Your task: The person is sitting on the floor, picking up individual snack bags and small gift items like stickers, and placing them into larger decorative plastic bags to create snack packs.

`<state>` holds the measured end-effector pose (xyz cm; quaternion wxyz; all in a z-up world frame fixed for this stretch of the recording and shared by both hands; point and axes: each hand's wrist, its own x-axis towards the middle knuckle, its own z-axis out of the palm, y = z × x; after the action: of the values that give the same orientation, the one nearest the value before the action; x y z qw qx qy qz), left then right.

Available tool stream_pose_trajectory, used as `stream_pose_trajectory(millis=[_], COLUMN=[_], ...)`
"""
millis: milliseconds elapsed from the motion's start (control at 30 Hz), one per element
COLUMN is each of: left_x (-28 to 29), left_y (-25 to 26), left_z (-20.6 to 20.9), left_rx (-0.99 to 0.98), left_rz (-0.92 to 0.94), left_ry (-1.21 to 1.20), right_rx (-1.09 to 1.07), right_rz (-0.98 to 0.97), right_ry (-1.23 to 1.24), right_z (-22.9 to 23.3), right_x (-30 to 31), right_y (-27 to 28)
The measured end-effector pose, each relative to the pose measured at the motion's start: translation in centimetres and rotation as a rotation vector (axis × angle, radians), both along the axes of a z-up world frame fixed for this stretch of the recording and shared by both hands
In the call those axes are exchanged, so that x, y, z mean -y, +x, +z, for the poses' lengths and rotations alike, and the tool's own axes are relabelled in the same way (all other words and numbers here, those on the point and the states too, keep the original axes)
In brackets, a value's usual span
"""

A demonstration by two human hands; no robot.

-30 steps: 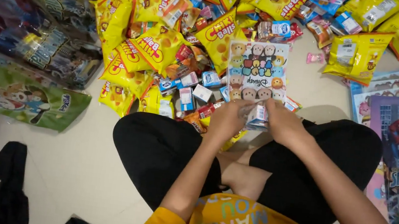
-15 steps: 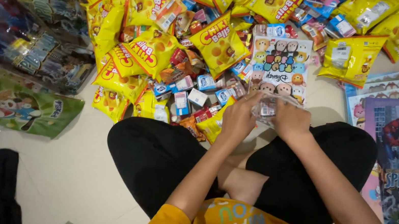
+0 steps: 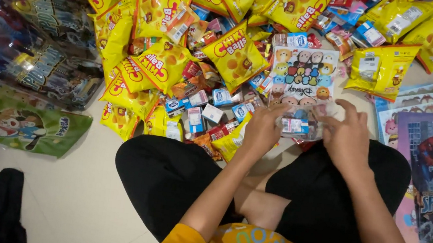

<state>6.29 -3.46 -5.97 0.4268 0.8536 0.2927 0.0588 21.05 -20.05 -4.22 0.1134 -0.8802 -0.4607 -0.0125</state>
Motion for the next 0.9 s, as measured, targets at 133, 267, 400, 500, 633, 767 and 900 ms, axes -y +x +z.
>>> stream_pose_trajectory(millis=[133,267,400,500,633,767,900], left_x=[-1.2,-3.4,-4.5,-7.9,-9.3,-10.7,-11.4], left_y=[1.2,2.0,0.8,-0.6,-1.4,-2.2,-2.8], left_z=[-0.2,0.6,3.3,-1.6,-3.3,-8.6,-8.9], left_rx=[0.011,0.08,0.286,0.201,-0.108,-0.278,-0.565], left_rz=[-0.008,-0.069,0.007,0.155,0.148,0.049,-0.023], left_ry=[0.03,0.034,-0.345,-0.238,-0.006,0.393,0.578], right_rx=[-0.111,-0.483,-0.585,-0.615,-0.656,-0.701,-0.768], right_rz=[-0.076,-0.127,-0.162,-0.178,-0.173,-0.153,-0.138], right_ry=[0.149,0.284,0.437,0.518,0.601,0.637,0.687], right_z=[-0.5,-2.2,-2.0,-3.1,-3.2,-3.0,-3.8], right_x=[0.6,0.6,0.8,1.1,1.1,1.0,1.0], right_y=[1.0,1.8,1.0,0.7,0.5,0.4,0.7])
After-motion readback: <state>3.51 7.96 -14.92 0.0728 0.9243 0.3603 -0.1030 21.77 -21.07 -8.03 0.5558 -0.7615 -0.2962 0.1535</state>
